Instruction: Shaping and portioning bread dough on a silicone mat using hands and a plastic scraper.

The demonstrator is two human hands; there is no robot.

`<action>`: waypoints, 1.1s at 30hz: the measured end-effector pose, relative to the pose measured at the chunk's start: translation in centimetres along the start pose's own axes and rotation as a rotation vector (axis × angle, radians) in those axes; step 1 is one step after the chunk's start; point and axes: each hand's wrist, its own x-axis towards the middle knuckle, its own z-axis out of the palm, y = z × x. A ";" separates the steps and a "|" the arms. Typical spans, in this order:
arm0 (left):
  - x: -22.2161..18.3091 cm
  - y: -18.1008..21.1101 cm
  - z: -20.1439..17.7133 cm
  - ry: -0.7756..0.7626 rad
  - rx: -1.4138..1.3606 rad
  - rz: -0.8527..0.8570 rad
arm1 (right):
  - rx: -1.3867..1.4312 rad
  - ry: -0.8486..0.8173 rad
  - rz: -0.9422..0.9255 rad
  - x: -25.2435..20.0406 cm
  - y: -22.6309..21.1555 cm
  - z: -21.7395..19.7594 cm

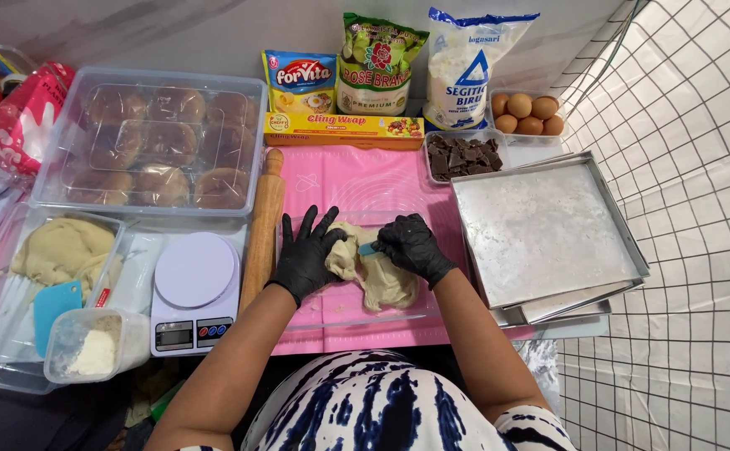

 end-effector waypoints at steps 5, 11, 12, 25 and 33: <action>0.1 -0.1 0.1 -0.012 -0.012 -0.005 | -0.064 0.040 -0.049 -2.0 -2.4 -1.2; -0.2 0.2 -0.3 -0.035 0.037 0.009 | -0.171 0.036 -0.013 -4.8 -2.3 -0.1; -0.3 0.2 -0.5 -0.052 0.060 0.019 | -0.213 0.045 0.047 -5.1 -2.1 0.4; -0.1 0.3 -0.2 -0.077 0.084 0.012 | -0.139 0.440 0.318 -5.0 -0.1 1.8; 0.0 0.3 0.0 -0.080 0.092 0.019 | -0.110 0.171 -0.064 -2.1 -2.8 -5.1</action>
